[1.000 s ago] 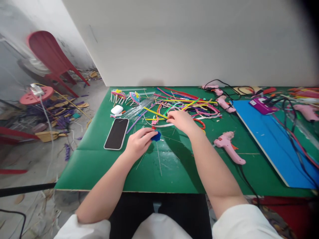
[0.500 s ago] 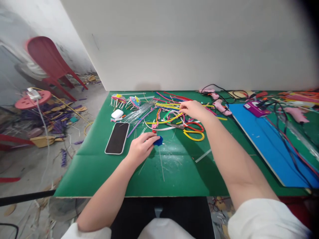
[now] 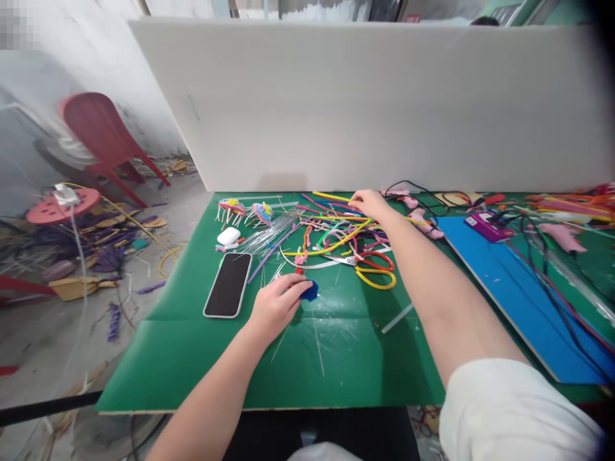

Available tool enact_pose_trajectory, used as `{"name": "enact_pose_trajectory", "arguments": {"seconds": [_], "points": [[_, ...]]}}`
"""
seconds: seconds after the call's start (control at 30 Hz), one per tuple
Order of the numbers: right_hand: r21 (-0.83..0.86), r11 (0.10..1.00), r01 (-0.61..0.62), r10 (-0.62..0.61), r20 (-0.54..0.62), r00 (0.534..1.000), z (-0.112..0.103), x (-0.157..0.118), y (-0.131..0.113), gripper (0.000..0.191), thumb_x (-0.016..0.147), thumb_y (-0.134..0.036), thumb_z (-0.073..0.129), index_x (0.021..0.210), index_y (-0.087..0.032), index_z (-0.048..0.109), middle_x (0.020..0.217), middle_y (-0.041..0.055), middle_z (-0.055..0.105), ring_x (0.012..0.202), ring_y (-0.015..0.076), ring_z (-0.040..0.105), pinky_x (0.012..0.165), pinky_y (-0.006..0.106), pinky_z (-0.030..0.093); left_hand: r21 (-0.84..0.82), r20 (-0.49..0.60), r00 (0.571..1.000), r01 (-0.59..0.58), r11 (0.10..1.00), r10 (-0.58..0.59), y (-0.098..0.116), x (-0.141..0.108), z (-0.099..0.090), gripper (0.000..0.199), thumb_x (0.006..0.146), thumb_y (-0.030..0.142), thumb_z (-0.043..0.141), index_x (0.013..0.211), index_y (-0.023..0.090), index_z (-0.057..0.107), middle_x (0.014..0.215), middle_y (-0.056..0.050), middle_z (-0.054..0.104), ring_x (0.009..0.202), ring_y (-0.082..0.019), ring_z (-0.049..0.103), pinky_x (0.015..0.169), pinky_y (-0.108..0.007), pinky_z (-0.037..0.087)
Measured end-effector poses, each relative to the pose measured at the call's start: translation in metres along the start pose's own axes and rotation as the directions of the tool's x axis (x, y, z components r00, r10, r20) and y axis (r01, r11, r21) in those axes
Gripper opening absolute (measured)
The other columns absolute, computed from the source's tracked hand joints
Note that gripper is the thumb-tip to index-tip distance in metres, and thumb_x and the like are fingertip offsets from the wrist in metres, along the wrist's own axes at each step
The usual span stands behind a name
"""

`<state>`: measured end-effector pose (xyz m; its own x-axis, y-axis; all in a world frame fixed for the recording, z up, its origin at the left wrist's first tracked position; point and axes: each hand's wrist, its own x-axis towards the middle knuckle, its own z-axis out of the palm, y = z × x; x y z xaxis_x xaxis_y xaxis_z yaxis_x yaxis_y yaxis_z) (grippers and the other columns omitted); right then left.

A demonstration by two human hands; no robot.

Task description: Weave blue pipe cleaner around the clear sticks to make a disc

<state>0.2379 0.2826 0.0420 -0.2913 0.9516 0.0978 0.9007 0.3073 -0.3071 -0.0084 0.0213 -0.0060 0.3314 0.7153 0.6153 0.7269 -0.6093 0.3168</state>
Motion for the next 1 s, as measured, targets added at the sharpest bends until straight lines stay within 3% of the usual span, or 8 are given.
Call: {"name": "enact_pose_trajectory", "arguments": {"seconds": [0.13,0.33,0.6,0.8,1.0], "points": [[0.084,0.992,0.095,-0.107,0.146,0.983,0.004,-0.009,-0.018,0.023,0.078,-0.029,0.056,0.086,-0.012,0.07,0.077,0.0045,0.069,0.067,0.0132,0.057,0.061,0.023,0.039,0.011,-0.011,1.0,-0.017,1.0,0.017,0.002,0.002,-0.001,0.03,0.082,0.007,0.046,0.104,0.02,0.063,0.1,-0.006,0.067,0.09,-0.016,0.064,0.077,-0.027,0.054],[0.184,0.945,0.27,-0.317,0.314,0.895,0.021,-0.048,-0.053,0.02,0.076,-0.034,0.059,0.082,-0.02,0.072,0.079,-0.0017,0.07,0.072,0.0119,0.059,0.065,0.02,0.04,0.015,-0.027,0.999,-0.025,1.0,0.026,0.006,0.004,-0.002,0.028,0.083,0.007,0.046,0.1,0.02,0.064,0.097,-0.006,0.068,0.085,-0.015,0.065,0.074,-0.026,0.054],[0.079,0.949,0.304,-0.313,0.314,0.896,0.059,-0.051,-0.041,0.018,0.078,-0.029,0.057,0.084,-0.02,0.072,0.085,0.0008,0.071,0.08,0.0144,0.059,0.068,0.022,0.036,0.013,-0.022,0.999,-0.039,0.999,0.04,0.006,0.003,-0.001,0.029,0.082,0.006,0.045,0.101,0.02,0.064,0.097,-0.006,0.068,0.085,-0.015,0.065,0.073,-0.025,0.054],[0.086,0.931,0.354,-0.359,0.384,0.851,0.059,-0.051,-0.038,0.014,0.074,-0.03,0.063,0.081,-0.022,0.072,0.086,-0.0013,0.07,0.079,0.0133,0.059,0.067,0.02,0.036,0.009,-0.024,0.999,-0.039,0.999,0.04,0.006,0.004,-0.001,0.029,0.082,0.006,0.047,0.1,0.019,0.064,0.097,-0.006,0.068,0.085,-0.015,0.065,0.072,-0.025,0.054],[0.064,0.945,0.321,-0.321,0.377,0.869,0.052,-0.055,-0.04,0.012,0.069,-0.027,0.067,0.078,-0.022,0.072,0.079,-0.0018,0.07,0.074,0.0136,0.059,0.065,0.021,0.036,-0.009,-0.035,0.998,-0.045,0.999,0.045,0.006,0.004,0.0,0.029,0.083,0.007,0.045,0.1,0.019,0.063,0.097,-0.007,0.068,0.085,-0.015,0.065,0.073,-0.025,0.054]]}}
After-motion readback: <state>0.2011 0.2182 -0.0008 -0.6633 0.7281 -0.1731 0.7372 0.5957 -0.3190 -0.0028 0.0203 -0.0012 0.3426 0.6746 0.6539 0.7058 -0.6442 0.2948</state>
